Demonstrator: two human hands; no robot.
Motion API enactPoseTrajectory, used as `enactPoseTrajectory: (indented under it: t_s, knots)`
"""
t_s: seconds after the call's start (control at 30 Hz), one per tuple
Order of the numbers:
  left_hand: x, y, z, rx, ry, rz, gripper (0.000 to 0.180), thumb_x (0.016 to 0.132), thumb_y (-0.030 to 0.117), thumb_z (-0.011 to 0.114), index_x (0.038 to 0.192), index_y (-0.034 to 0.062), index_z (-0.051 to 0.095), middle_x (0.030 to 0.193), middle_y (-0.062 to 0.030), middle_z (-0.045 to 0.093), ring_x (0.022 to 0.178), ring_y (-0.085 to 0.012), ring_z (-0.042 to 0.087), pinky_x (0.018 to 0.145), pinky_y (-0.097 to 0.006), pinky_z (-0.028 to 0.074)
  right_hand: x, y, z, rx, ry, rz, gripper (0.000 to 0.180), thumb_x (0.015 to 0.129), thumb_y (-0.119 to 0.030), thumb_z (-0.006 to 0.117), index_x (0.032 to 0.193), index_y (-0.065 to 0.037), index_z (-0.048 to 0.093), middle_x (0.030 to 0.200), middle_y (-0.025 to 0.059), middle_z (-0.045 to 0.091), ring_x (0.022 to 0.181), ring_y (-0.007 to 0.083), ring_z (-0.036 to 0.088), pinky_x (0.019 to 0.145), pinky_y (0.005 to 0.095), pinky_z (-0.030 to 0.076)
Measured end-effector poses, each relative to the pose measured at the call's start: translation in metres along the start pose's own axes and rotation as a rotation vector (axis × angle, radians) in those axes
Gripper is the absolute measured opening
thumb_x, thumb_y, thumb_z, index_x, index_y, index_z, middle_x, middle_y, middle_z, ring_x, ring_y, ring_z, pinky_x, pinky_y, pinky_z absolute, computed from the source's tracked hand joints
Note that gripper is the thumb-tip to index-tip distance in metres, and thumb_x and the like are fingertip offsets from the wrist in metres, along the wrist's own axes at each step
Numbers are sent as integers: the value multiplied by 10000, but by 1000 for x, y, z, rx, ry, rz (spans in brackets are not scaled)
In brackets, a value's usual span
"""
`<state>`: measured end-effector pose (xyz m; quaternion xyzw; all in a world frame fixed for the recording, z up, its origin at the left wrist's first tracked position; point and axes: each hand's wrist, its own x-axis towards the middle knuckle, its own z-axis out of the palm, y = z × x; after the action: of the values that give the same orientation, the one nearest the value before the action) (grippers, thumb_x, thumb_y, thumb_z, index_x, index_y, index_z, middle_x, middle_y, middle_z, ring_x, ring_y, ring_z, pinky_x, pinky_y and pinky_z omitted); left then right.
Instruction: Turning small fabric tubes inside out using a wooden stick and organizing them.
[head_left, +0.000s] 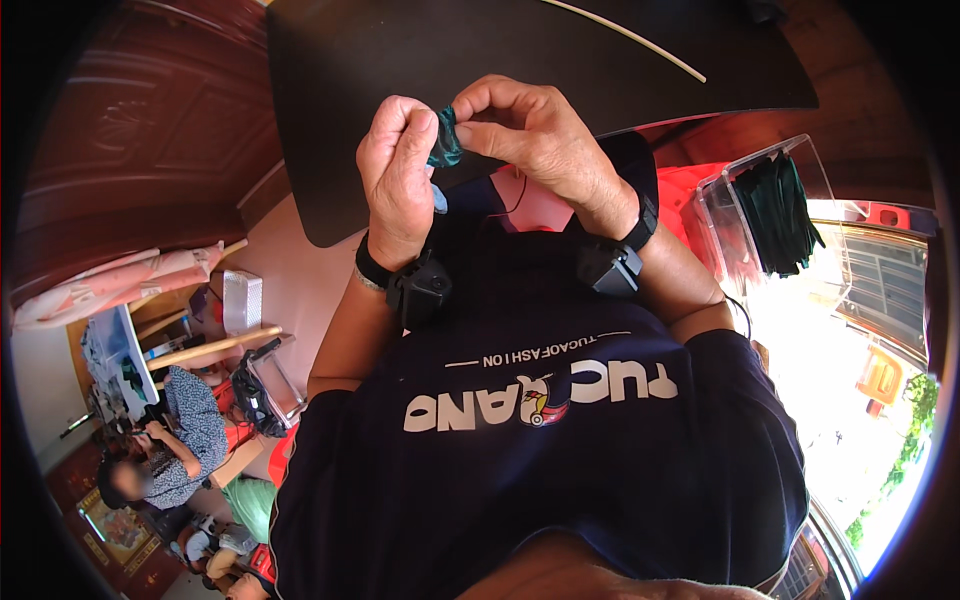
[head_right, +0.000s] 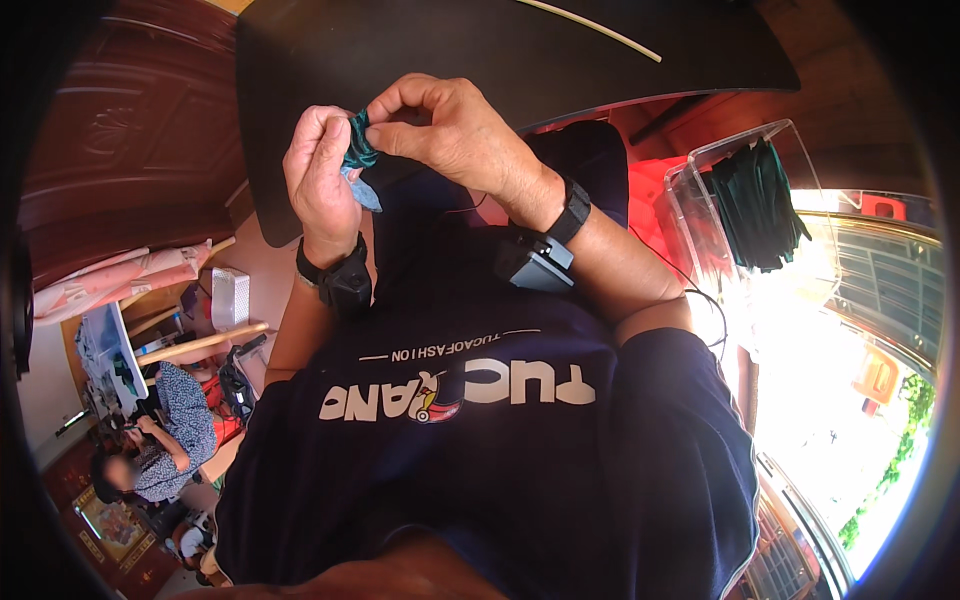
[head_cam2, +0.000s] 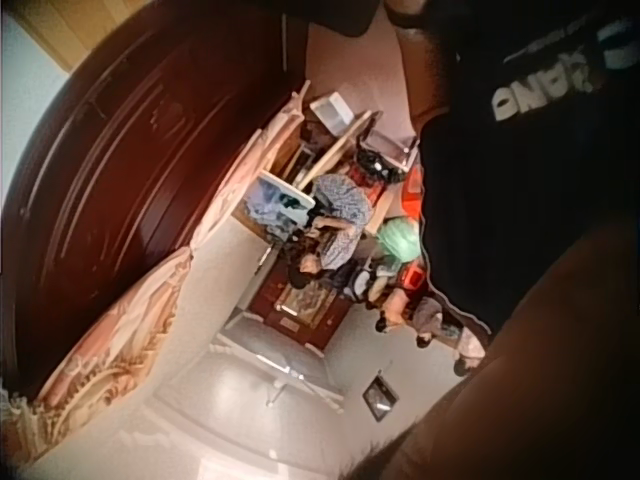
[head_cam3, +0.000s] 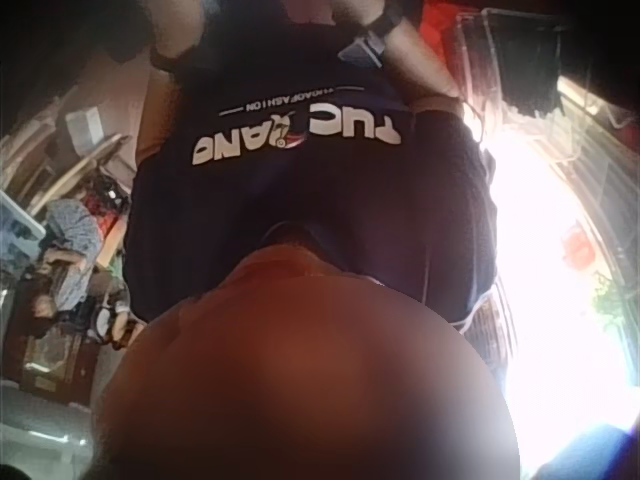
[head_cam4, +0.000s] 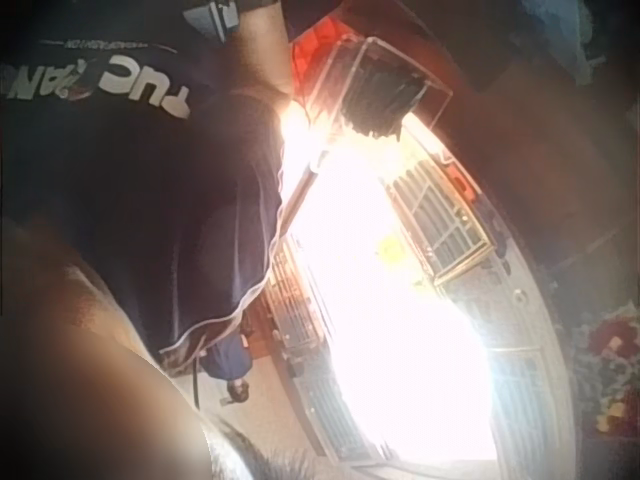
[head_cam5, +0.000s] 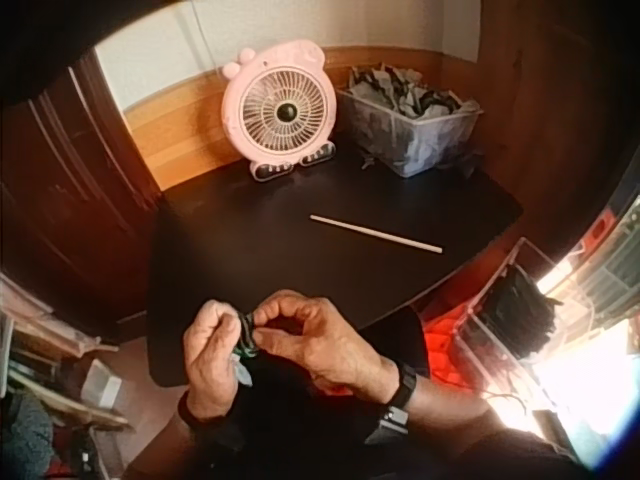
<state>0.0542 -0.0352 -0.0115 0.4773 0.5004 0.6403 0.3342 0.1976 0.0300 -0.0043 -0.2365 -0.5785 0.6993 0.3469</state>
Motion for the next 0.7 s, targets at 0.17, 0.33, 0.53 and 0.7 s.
enactPoseTrajectory:
  t_s: [0.17,0.33,0.53,0.7]
  knots:
    - [1,-1,2,31,-48,53,183,939,178,475,834,45,543,669,46,450,542,-14,342,479,-183,255,0,4,1,-96,-14,-44,110,750,-39,681,825,16,621,787,36,596,710,92,597,673,226,496]
    - [-2,5,5,-38,-25,-31,134,924,157,512,899,28,544,705,43,463,599,-21,368,530,-185,293,8,6,-8,-340,260,-431,105,686,-19,658,772,2,601,808,56,590,714,127,597,660,252,501]
    - [-1,6,2,-105,-89,-81,154,858,62,535,998,-2,539,808,13,529,695,-37,432,622,-182,356,10,4,-29,-351,313,-360,194,756,-104,697,902,-7,613,845,45,627,748,120,600,671,269,502]
    - [2,4,4,-140,-96,-94,207,815,20,516,1020,-3,533,828,4,543,694,-39,439,615,-186,358,9,6,-13,-229,87,-336,376,800,-209,735,1077,-7,580,871,34,642,728,117,582,693,257,491]
